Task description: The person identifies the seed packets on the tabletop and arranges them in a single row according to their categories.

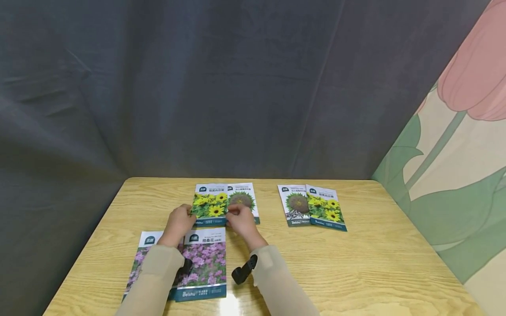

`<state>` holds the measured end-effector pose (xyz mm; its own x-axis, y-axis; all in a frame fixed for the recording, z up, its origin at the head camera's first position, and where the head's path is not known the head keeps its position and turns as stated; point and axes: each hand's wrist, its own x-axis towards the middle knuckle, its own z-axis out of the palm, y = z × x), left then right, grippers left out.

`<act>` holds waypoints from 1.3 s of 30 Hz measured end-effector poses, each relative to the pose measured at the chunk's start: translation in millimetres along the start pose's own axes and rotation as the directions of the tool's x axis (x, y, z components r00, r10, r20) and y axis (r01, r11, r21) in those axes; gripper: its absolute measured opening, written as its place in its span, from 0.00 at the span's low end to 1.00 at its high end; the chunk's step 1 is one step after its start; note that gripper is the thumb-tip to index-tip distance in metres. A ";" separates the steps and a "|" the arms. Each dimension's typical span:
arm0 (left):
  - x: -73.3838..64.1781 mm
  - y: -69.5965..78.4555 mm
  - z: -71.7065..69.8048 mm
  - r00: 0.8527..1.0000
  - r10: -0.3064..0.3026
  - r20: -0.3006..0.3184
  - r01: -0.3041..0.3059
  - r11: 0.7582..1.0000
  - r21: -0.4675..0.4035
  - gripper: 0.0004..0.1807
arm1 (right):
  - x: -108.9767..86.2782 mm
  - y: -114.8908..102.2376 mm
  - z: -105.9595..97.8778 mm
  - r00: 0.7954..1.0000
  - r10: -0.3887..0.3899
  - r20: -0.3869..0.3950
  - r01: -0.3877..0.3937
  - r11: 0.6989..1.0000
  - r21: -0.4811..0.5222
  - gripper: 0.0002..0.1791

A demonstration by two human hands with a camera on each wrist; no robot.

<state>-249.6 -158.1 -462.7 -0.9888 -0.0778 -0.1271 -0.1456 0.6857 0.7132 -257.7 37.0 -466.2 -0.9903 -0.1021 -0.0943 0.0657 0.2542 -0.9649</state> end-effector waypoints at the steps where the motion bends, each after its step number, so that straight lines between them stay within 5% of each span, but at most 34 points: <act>1: 0.0 -0.2 -0.1 1.000 0.000 -0.007 0.000 1.000 -0.005 0.27 | -0.1 -0.1 -0.3 1.000 0.000 0.002 0.000 1.000 0.008 0.17; 13: -5.4 1.6 -1.8 0.996 -0.003 -0.094 -0.004 0.997 -0.073 0.23 | 4.9 5.8 -7.3 1.000 0.012 0.008 -0.013 0.997 0.077 0.21; 33: -30.7 10.1 3.0 0.994 0.053 -0.093 -0.075 0.965 -0.251 0.24 | -12.2 5.6 -35.4 0.999 0.022 0.025 -0.027 0.984 0.178 0.23; 39: -41.7 17.0 4.3 0.993 0.079 -0.089 -0.101 0.954 -0.284 0.22 | -20.4 6.0 -49.6 0.999 0.003 0.042 -0.009 0.991 0.134 0.21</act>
<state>-210.7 -140.1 -448.3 -0.9961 -0.0880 -0.0085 -0.0479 0.4565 0.8884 -243.2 88.3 -457.9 -0.9841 -0.1417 -0.1075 0.0901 0.1237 -0.9882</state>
